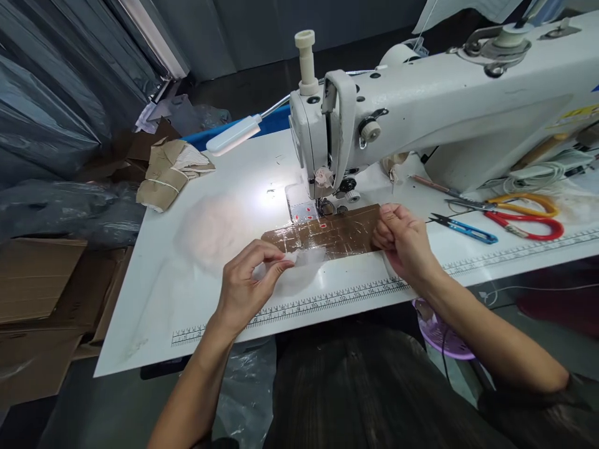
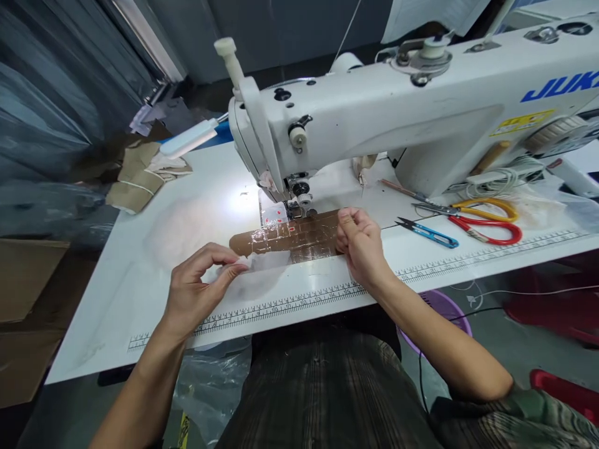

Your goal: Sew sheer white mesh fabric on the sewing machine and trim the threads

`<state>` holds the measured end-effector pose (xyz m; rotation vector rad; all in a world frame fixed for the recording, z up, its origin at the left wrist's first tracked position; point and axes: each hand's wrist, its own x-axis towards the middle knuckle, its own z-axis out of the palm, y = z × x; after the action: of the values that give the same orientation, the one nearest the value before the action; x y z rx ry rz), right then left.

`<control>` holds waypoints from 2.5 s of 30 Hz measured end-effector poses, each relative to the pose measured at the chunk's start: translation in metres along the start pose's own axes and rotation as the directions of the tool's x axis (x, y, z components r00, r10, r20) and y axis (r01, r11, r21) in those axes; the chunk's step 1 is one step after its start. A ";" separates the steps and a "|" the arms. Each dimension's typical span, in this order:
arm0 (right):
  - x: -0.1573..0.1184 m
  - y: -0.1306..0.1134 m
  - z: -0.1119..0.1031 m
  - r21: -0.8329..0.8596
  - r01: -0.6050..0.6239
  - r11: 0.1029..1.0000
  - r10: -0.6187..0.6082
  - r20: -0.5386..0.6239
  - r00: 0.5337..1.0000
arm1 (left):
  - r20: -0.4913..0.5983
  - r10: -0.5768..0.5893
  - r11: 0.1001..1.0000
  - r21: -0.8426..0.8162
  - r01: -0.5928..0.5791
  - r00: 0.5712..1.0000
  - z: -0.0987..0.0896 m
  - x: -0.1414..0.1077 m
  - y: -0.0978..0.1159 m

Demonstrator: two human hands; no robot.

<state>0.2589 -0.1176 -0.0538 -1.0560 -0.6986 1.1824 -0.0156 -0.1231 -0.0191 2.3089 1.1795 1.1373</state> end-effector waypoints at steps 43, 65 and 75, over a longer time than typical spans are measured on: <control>-0.041 0.015 0.036 -0.389 0.477 0.788 -0.169 0.607 0.776 | -0.158 -0.398 0.881 -0.340 0.328 0.904 0.019 0.014 0.000; -0.025 0.004 0.030 -0.582 0.635 0.508 -0.301 0.571 0.764 | 0.304 -0.559 0.545 -0.567 0.618 0.772 0.032 0.015 0.007; -0.027 0.021 0.043 -0.556 0.732 0.393 -0.295 0.678 0.673 | 0.393 -0.500 0.548 -0.547 0.633 0.772 0.033 0.007 0.006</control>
<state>0.2049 -0.1310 -0.0546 -1.0977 -1.9860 0.4613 0.0150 -0.1186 -0.0331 1.2967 1.0920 0.8471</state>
